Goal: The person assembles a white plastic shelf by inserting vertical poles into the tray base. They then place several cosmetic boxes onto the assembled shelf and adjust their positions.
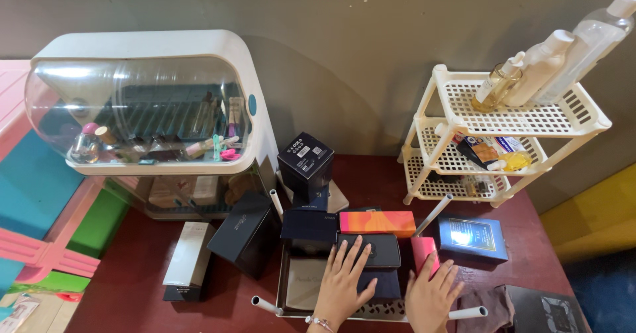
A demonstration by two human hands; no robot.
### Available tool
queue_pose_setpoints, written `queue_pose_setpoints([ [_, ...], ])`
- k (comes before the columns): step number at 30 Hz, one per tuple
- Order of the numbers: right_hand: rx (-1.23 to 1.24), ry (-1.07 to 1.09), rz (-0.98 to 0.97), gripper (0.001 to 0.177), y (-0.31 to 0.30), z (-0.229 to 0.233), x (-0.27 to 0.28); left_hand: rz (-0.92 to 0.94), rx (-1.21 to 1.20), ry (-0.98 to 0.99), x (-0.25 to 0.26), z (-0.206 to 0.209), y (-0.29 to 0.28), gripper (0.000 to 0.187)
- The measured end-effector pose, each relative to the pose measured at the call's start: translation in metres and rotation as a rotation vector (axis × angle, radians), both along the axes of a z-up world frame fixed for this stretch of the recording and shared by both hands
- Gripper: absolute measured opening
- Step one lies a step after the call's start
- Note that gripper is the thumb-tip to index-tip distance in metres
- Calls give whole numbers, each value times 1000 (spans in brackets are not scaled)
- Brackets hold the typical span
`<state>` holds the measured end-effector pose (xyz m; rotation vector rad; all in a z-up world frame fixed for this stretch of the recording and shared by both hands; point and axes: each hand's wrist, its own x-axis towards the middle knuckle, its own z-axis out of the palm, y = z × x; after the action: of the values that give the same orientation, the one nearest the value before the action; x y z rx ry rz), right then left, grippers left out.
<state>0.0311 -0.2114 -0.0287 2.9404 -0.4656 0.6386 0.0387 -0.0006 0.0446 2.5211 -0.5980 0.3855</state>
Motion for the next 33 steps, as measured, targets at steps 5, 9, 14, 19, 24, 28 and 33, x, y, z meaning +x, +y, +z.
queue_pose_setpoints([
  [5,142,129,-27,77,-2,15,4,-3,5,-1,0,2,1,72],
  [9,322,-113,243,79,-8,17,-1,57,17,-30,-2,-3,1,79],
  [14,827,-120,578,100,4,6,-29,308,-297,101,-18,-35,1,91],
  [19,921,-148,651,129,24,4,-29,622,-671,153,-40,-105,13,66],
  [24,568,-85,499,151,18,17,-19,694,-500,211,-50,-172,40,64],
  [28,552,-57,678,154,15,7,-24,595,20,-25,-51,-185,49,79],
  [33,937,-60,574,156,36,-36,-43,597,181,-238,-53,-165,54,88],
])
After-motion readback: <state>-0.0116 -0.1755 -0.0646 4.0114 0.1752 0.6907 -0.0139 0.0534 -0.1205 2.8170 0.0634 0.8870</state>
